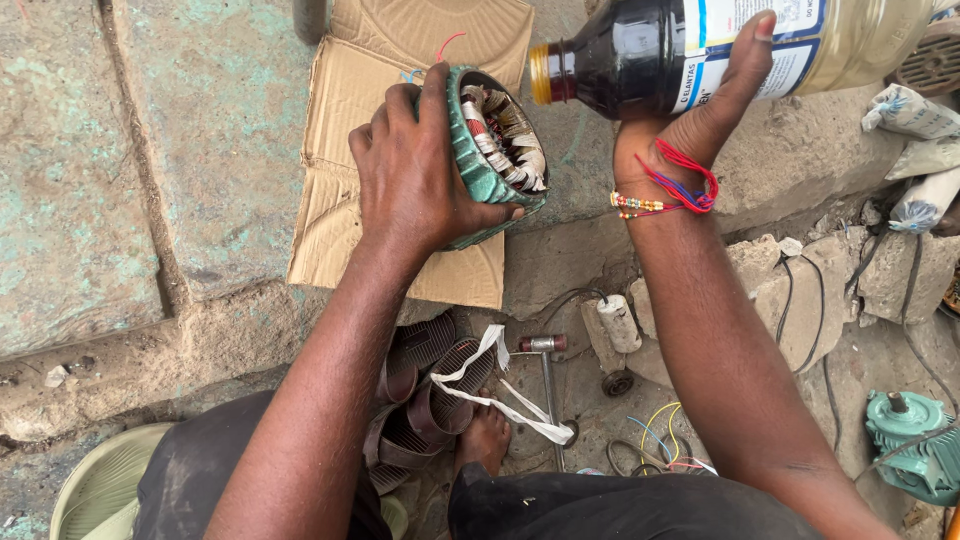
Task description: The person holds a cylindrical motor stator with copper windings and pours a yellow liquid from a plastic bottle into the center of the stator. The person rotates the stator to distribute the liquid and then places it on a piece of cardboard.
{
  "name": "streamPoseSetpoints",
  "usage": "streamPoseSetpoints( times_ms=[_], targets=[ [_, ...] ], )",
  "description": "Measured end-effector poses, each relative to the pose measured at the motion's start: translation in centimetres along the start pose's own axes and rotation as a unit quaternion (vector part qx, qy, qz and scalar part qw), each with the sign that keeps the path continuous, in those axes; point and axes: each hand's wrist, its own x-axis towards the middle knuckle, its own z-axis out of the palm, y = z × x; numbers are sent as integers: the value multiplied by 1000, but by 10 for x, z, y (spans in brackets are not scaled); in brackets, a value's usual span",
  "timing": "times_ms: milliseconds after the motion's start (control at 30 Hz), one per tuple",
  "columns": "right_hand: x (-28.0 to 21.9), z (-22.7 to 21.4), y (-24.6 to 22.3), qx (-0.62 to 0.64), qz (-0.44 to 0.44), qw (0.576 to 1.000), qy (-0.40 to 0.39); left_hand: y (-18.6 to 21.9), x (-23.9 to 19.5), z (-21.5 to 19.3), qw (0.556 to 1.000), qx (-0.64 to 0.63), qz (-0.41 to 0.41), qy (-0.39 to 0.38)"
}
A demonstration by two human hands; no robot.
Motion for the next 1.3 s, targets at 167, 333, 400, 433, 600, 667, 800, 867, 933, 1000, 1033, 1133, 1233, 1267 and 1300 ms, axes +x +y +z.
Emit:
streamPoseSetpoints(
  times_ms=[167, 333, 400, 433, 600, 667, 800, 867, 933, 1000, 1033, 1133, 1233, 1267, 1300],
  targets=[
    [-1, 0, 2, -14, -5, 1000, 7, -1, -2, 0, 1000, -18, -1, 1],
    [-2, 1, 4, -27, -7, 999, 23, -1, 0, 0, 1000, -9, -1, -1],
    [-3, 2, 5, -35, -6, 999, 26, -1, 0, 0, 1000, -8, -1, -1],
    [-4, 3, 5, -43, -6, 999, 29, -1, 0, 0, 1000, -9, 0, 0],
    [-4, 9, 9, -37, -4, 999, 32, 0, 2, -2, 1000, -9, 2, 1],
    [-5, 9, 9, -42, 4, 999, 21, 1, 2, -4, 1000, -4, 3, 2],
    [-5, 5, 8, -44, -16, 998, 41, 1, 2, -6, 1000, -3, -2, -8],
    [-2, 4, 10, -44, -28, 997, 54, 1, 2, -8, 1000, -7, -4, -12],
    [0, 5, 14, -29, -33, 997, 71, 1, 3, -10, 1000, -6, -7, -18],
    [1, 7, 19, -11, -38, 996, 83, 2, 3, -11, 999, -3, -14, -31],
    [-1, 8, 23, -1, -39, 996, 86, 3, 4, -12, 999, -1, -19, -40],
    [-3, 15, 31, 2, -52, 993, 108, 5, 7, -16, 998, 7, -26, -50],
    [-8, 23, 33, 3, -55, 992, 115, 9, 5, -22, 998, 4, -30, -48],
    [-10, 26, 33, 5, -51, 992, 114, 10, 5, -23, 998, 1, -33, -47],
    [-11, 29, 31, -2, -59, 993, 107, 10, 5, -24, 998, 0, -36, -49]
  ],
)
